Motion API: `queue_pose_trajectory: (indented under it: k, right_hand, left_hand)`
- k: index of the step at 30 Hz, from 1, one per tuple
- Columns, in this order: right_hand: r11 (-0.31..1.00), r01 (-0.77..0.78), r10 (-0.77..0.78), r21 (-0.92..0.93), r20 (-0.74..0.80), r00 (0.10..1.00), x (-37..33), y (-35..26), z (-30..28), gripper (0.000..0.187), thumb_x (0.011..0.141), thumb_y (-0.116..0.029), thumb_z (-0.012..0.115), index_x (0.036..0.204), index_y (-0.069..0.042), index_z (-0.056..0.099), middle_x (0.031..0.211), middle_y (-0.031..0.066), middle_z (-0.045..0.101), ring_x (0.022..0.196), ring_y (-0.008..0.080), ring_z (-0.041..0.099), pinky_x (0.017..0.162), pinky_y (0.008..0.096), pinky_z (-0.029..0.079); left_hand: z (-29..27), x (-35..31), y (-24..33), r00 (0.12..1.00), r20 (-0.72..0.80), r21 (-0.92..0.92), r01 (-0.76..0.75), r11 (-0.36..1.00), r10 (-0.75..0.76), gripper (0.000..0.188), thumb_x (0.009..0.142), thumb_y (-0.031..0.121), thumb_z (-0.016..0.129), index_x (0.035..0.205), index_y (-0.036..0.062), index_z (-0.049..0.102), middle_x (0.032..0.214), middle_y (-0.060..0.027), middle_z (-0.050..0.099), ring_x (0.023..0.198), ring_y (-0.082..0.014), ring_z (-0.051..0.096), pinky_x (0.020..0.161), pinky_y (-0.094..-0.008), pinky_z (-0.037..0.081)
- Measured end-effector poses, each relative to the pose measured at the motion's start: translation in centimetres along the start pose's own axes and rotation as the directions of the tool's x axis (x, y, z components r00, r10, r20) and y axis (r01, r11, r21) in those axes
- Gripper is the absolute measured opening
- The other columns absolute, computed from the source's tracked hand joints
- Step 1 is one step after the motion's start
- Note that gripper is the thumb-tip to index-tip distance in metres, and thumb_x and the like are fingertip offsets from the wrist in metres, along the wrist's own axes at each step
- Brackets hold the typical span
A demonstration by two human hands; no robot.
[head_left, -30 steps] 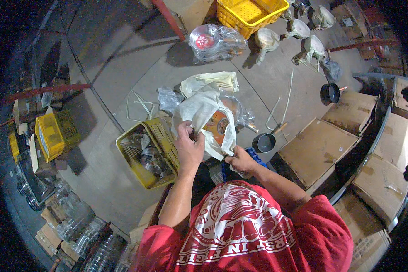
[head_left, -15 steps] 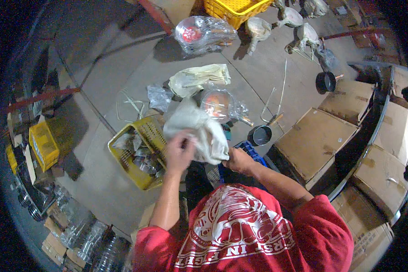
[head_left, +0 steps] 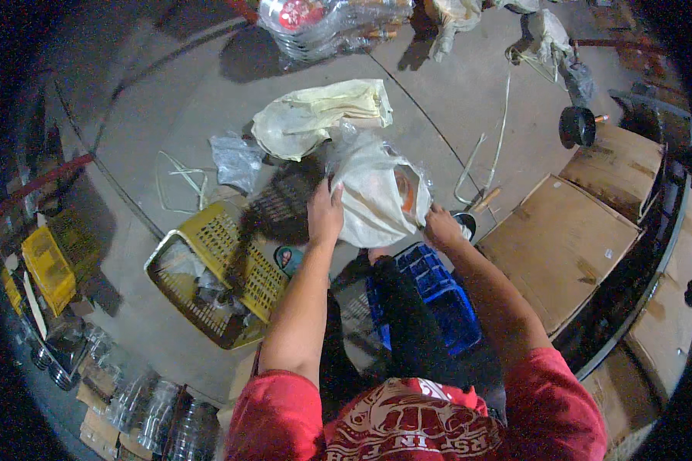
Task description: The person sorts kitchenware in a warehouse, picking up pans and pots from the floor and placing them into yellow and blue plastic baskets. They handle items one at a time, moving between baskets and occasionally adjusting their position.
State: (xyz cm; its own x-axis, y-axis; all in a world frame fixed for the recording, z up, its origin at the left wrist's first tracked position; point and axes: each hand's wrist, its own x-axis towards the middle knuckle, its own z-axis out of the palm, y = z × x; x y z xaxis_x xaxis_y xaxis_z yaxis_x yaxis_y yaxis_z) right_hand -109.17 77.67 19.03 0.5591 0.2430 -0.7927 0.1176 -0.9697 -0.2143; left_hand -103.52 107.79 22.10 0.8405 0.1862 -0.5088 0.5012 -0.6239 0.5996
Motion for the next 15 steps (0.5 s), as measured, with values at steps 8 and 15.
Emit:
queue_pose_trajectory:
  k: [8, 15]
  right_hand:
    - [0.986, -0.129, 0.149, -0.109, 0.206, 0.967, 8.9, 0.0, 3.9, 0.055, 0.083, -0.017, 0.06, 0.13, 0.011, 0.051, 0.137, 0.0263, 0.047, 0.131, 0.0415, 0.042, 0.105, 0.0474, 0.045]
    - [0.958, -0.278, 0.286, -0.067, 0.285, 0.915, 9.0, -2.3, 0.3, 0.078, 0.083, -0.015, 0.061, 0.147, 0.01, 0.024, 0.143, 0.0267, 0.043, 0.134, 0.0419, 0.043, 0.108, 0.0475, 0.044]
  left_hand:
    - [6.1, 6.2, -3.8, 0.997, 0.015, 0.118, 0.075, 0.99, -0.078, 0.04, 0.097, 0.014, 0.053, 0.133, -0.0018, 0.045, 0.121, -0.031, 0.061, 0.11, -0.0473, 0.061, 0.093, -0.0531, 0.049]
    - [4.8, 7.7, -3.6, 0.96, 0.177, 0.256, 0.166, 0.952, -0.215, 0.04, 0.096, 0.013, 0.049, 0.136, 0.0072, 0.047, 0.121, -0.0269, 0.064, 0.109, -0.0472, 0.062, 0.091, -0.0554, 0.051]
